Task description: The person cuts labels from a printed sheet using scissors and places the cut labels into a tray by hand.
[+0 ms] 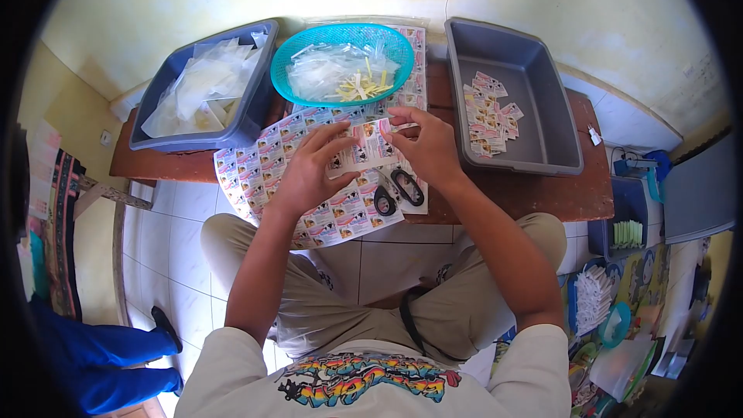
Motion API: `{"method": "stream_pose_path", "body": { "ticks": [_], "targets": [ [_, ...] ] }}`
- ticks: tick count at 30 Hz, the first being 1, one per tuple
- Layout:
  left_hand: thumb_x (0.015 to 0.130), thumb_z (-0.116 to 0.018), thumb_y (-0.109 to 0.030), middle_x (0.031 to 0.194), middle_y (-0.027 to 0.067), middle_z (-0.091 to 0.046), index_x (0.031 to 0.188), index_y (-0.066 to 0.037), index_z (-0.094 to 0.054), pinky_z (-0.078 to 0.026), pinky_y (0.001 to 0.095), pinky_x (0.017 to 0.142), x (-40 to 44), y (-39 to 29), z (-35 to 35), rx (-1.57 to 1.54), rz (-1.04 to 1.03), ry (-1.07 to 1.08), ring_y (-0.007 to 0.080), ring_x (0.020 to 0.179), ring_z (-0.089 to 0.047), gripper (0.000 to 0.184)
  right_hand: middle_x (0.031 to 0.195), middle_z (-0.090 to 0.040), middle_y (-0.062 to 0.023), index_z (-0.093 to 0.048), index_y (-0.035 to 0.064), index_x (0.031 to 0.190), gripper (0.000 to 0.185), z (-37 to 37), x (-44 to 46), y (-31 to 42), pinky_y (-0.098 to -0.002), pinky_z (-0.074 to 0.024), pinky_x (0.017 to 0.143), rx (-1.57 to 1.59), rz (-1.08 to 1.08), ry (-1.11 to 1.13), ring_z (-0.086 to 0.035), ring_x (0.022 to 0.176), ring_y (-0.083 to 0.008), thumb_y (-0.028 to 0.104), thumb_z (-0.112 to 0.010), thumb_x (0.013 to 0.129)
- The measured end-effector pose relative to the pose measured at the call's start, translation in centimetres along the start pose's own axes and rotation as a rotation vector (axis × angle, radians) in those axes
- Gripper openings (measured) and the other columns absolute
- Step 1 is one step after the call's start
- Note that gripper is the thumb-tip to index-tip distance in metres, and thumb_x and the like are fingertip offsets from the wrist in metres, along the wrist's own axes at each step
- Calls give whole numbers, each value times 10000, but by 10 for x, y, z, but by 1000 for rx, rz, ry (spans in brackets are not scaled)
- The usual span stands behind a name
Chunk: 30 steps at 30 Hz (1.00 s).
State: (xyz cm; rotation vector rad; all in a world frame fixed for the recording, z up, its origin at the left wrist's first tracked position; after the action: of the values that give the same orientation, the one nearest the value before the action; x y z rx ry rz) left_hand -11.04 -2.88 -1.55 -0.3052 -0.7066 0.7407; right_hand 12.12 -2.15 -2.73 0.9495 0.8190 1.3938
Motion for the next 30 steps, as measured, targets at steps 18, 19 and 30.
{"method": "stream_pose_path", "body": {
  "ticks": [18,19,30],
  "targets": [
    [750,-958,-166,1479,170,-640,1296,-99,-724,-515,488,1145,-40,39,-26,21,145,4,394,1356,-616,597,1250,-709,-238,-607,44,1495,654,-42,-44,-32,-482,-605,925,-454,135,220,-740,1065,-381,143,-832,889],
    [750,-958,-166,1479,170,-640,1296,-99,-724,-515,488,1145,-40,38,-26,22,141,3,394,1356,-616,597,1250,-709,-238,-607,44,1495,654,-44,-48,-27,-482,-605,925,-454,137,216,-740,1065,-381,143,-832,889],
    [765,-953,-143,1477,210,-631,1318,-93,-707,-505,490,1156,-42,46,-17,66,213,-57,412,1364,-608,608,1379,-631,-257,-428,-52,1575,824,-59,-58,-31,-527,-580,1020,-754,69,288,-683,1199,-443,245,-792,899]
  ]
}}
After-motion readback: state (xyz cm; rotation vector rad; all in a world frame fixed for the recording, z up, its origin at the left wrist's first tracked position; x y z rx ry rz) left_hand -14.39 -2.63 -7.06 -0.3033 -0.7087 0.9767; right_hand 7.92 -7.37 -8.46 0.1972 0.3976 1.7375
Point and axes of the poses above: each hand's wrist, its own x-axis towards the middle knuckle, its own z-axis out of the back of the hand, y = z × x, the point moved 5 cm from there along x, towards the middle knuckle
